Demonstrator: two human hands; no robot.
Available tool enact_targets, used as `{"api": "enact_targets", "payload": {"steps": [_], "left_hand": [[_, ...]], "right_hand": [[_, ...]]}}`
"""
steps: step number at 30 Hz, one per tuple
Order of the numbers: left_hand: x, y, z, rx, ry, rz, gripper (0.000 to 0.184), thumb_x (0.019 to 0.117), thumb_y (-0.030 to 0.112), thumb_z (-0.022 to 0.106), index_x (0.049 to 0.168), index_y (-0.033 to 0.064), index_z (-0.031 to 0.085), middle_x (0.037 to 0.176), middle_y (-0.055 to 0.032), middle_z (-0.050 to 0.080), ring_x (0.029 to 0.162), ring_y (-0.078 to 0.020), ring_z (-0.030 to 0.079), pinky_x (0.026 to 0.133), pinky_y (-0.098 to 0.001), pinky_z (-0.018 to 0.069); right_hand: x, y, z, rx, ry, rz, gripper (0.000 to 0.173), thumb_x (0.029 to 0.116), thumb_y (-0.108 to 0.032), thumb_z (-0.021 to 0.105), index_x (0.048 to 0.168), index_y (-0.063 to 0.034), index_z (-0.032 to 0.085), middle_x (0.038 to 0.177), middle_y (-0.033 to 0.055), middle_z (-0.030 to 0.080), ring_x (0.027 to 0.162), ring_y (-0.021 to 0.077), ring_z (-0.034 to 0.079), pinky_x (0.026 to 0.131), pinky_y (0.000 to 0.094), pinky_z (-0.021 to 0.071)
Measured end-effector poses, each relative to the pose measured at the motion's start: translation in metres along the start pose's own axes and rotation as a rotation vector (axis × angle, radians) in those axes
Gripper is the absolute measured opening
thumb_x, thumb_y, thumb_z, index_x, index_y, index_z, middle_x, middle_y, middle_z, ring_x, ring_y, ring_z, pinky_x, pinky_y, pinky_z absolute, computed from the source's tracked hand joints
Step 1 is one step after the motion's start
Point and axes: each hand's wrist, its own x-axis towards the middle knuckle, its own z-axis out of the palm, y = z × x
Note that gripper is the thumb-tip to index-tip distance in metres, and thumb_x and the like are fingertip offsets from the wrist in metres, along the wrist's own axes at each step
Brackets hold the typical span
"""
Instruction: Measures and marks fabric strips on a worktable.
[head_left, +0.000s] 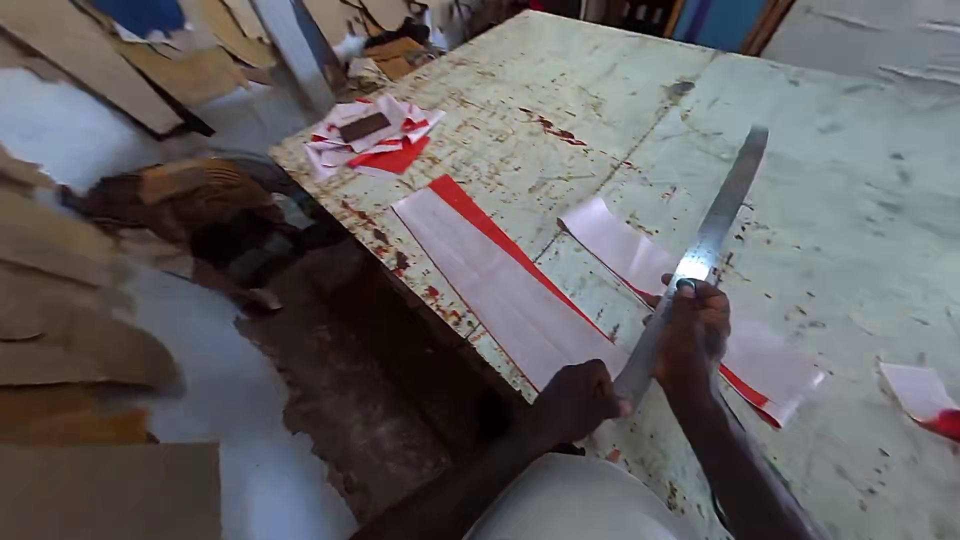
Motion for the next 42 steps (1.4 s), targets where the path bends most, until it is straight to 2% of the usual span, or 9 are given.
{"api": "enact_targets", "payload": {"steps": [5, 13, 17, 21, 24, 27, 31, 36, 42], "left_hand": [[0.012, -0.009, 0.004, 0.037, -0.092, 0.013, 0.058, 0.0953, 0.049, 0.069, 0.123, -0.0013, 0.062, 0.099, -0.0167, 0.068, 0.088, -0.0272, 0.067, 0.085, -0.0483, 0.0565], [0.05, -0.029, -0.125, -0.421, 0.584, -0.072, 0.062, 0.106, 0.037, 0.055, 0.153, 0.0026, 0.034, 0.134, -0.0184, 0.063, 0.113, -0.0282, 0.068, 0.095, -0.0466, 0.0564], [0.078, -0.052, -0.182, -0.582, 0.947, 0.057, 0.06, 0.107, 0.035, 0.052, 0.153, 0.0016, 0.034, 0.129, -0.0199, 0.064, 0.107, -0.0276, 0.068, 0.09, -0.0458, 0.058], [0.08, -0.102, -0.196, -0.638, 1.167, -0.048, 0.044, 0.1017, 0.009, 0.06, 0.139, -0.0034, 0.04, 0.104, -0.0187, 0.072, 0.089, -0.0269, 0.073, 0.081, -0.044, 0.0607], [0.078, -0.141, -0.203, -0.5, 1.17, -0.214, 0.049, 0.0954, 0.011, 0.071, 0.137, -0.0041, 0.049, 0.114, -0.0234, 0.067, 0.1, -0.0326, 0.069, 0.088, -0.0509, 0.0582], [0.069, -0.162, -0.224, 0.05, 1.136, -0.289, 0.065, 0.0978, 0.024, 0.068, 0.151, -0.0027, 0.042, 0.134, -0.0256, 0.059, 0.121, -0.0368, 0.061, 0.104, -0.0543, 0.0503], [0.066, -0.185, -0.257, 0.563, 1.057, -0.217, 0.046, 0.1015, 0.031, 0.061, 0.138, 0.0024, 0.061, 0.139, -0.0211, 0.06, 0.134, -0.039, 0.052, 0.114, -0.0581, 0.0397], [0.067, -0.206, -0.262, 0.735, 0.972, -0.11, 0.044, 0.1045, 0.036, 0.053, 0.138, 0.0087, 0.064, 0.156, -0.0155, 0.048, 0.148, -0.0372, 0.038, 0.119, -0.0586, 0.0317], [0.063, -0.193, -0.261, 0.739, 0.815, -0.086, 0.06, 0.102, 0.049, 0.056, 0.141, 0.0031, 0.059, 0.151, -0.0195, 0.052, 0.145, -0.0391, 0.043, 0.12, -0.0581, 0.0325]], "right_hand": [[0.01, 0.012, -0.021, -0.19, -0.089, 0.034, 0.027, 0.1075, -0.015, 0.049, 0.133, -0.0059, 0.05, 0.095, 0.0102, 0.065, 0.062, 0.019, 0.064, 0.052, 0.0355, 0.057], [-0.066, 0.053, -0.057, -0.255, -0.434, -0.038, 0.025, 0.1041, -0.019, 0.052, 0.123, -0.0025, 0.055, 0.084, 0.0001, 0.065, 0.054, 0.0074, 0.058, 0.04, 0.0249, 0.0487], [-0.083, 0.078, -0.065, -0.329, -0.597, -0.006, 0.024, 0.1035, -0.017, 0.053, 0.121, -0.0011, 0.057, 0.088, -0.0002, 0.067, 0.06, 0.0047, 0.059, 0.05, 0.0249, 0.0519], [-0.079, 0.1, -0.07, -0.584, -0.803, -0.031, 0.027, 0.1063, -0.024, 0.05, 0.122, -0.0053, 0.06, 0.079, 0.004, 0.065, 0.06, 0.015, 0.062, 0.055, 0.0383, 0.0549], [-0.071, 0.107, -0.074, -0.737, -0.906, 0.028, 0.028, 0.1065, -0.026, 0.049, 0.126, -0.0094, 0.061, 0.078, 0.0067, 0.065, 0.062, 0.0225, 0.064, 0.058, 0.0478, 0.0549], [-0.067, 0.109, -0.082, -0.732, -0.919, 0.042, 0.028, 0.107, -0.026, 0.049, 0.125, -0.0094, 0.061, 0.078, 0.0059, 0.065, 0.062, 0.0206, 0.063, 0.057, 0.0454, 0.0547], [-0.067, 0.111, -0.086, -0.739, -0.866, 0.047, 0.027, 0.1063, -0.029, 0.05, 0.123, -0.0133, 0.064, 0.079, 0.0031, 0.067, 0.062, 0.0176, 0.064, 0.056, 0.0426, 0.0552], [-0.067, 0.112, -0.085, -0.796, -0.862, 0.048, 0.03, 0.1071, -0.035, 0.046, 0.123, -0.0169, 0.063, 0.077, 0.0017, 0.065, 0.062, 0.0174, 0.064, 0.055, 0.0422, 0.0553], [-0.063, 0.088, -0.091, -0.754, -0.926, 0.198, 0.031, 0.1077, -0.031, 0.047, 0.124, -0.0102, 0.064, 0.085, 0.0086, 0.067, 0.071, 0.0222, 0.066, 0.066, 0.0457, 0.0573]]}}
